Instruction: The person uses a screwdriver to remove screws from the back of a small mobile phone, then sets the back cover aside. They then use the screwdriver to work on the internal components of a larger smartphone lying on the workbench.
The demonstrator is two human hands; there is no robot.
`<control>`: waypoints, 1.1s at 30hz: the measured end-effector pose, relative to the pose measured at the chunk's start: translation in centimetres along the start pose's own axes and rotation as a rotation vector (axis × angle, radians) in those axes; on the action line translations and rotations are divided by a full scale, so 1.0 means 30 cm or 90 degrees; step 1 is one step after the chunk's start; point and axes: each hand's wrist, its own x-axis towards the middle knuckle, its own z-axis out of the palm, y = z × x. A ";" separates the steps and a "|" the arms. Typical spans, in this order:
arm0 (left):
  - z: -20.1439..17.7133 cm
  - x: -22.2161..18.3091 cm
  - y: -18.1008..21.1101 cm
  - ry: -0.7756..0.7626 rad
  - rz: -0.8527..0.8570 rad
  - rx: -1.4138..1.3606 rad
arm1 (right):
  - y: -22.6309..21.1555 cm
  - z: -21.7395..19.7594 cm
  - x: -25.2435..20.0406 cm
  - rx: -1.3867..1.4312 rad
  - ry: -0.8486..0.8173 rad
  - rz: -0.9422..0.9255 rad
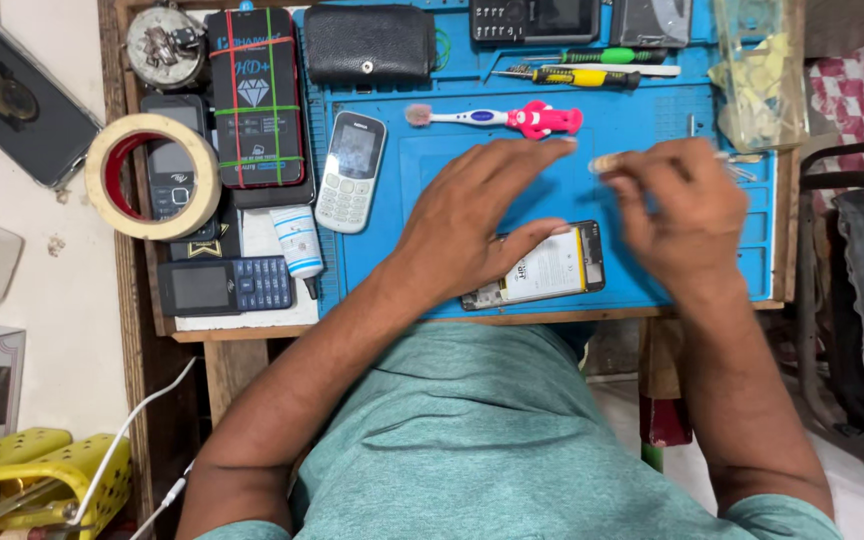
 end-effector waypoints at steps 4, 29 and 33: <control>-0.001 -0.086 0.023 -0.130 -0.067 0.052 | 0.099 0.014 -0.080 0.202 0.103 0.106; -0.026 -0.174 -0.025 -0.111 -0.086 0.101 | 0.011 0.106 -0.146 0.404 0.106 0.070; -0.006 -0.198 -0.033 -0.097 -0.090 0.081 | 0.012 0.108 -0.129 0.416 0.086 0.066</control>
